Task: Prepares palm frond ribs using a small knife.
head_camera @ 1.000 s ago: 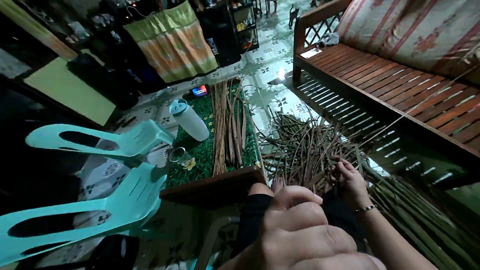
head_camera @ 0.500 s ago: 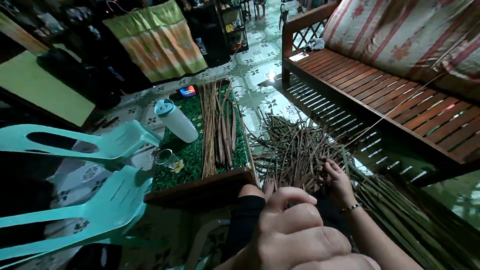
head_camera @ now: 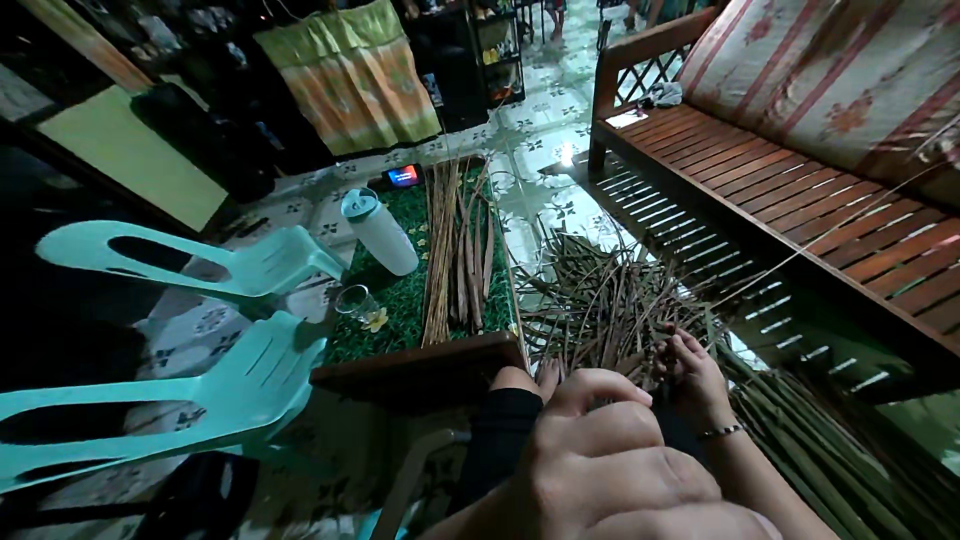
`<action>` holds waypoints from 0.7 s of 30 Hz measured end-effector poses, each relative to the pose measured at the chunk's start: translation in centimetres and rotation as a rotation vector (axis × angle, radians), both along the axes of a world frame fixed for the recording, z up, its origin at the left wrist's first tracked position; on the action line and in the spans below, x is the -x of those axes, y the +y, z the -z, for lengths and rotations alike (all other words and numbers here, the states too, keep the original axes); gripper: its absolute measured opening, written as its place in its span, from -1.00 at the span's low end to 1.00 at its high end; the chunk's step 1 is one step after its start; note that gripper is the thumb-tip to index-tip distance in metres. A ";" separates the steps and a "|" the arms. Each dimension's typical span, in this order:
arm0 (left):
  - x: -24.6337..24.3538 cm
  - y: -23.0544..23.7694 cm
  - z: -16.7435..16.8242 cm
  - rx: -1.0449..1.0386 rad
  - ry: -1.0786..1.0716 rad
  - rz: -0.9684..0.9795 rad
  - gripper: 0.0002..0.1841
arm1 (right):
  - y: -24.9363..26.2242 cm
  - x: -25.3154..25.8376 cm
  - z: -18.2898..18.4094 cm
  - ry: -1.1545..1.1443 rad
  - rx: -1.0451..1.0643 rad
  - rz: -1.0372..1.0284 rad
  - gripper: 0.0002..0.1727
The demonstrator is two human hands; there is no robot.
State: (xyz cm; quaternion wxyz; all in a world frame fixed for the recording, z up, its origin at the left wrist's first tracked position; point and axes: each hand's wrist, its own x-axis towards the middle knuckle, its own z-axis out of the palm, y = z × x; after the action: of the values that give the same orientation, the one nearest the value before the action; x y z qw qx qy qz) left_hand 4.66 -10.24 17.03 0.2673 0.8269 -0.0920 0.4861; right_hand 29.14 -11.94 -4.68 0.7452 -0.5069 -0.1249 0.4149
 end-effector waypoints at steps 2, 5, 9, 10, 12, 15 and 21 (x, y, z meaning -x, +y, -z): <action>0.0 0.0 0.0 0.000 0.000 -0.002 -0.83 | 0.0 0.0 0.0 0.006 -0.006 -0.001 -0.69; 0.1 0.2 -0.2 -0.011 0.002 -0.007 -0.85 | 0.0 0.0 0.1 0.000 -0.005 -0.002 -0.69; 0.1 0.2 -0.7 -0.031 -0.009 -0.040 -0.83 | 0.0 -0.1 0.1 0.020 0.006 -0.003 -0.68; 0.1 0.2 -0.9 -0.038 -0.007 -0.045 -0.84 | 0.0 -0.1 0.1 0.023 0.009 0.003 -0.68; 0.1 0.3 -1.1 -0.050 -0.017 -0.054 -0.83 | 0.0 0.0 -0.1 0.018 0.010 0.013 -0.69; 0.2 0.3 -1.4 -0.059 -0.015 -0.057 -0.84 | -0.1 0.1 -0.3 0.016 0.013 0.010 -0.69; 0.4 -0.1 -1.4 -0.052 -0.021 -0.052 -0.85 | -0.2 0.1 -0.3 0.017 0.007 -0.005 -0.68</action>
State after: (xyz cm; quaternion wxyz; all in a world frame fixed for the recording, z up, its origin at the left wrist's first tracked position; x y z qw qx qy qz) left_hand 4.27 -10.33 18.38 0.2322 0.8305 -0.0858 0.4990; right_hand 28.99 -12.17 -4.36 0.7435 -0.5055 -0.1184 0.4215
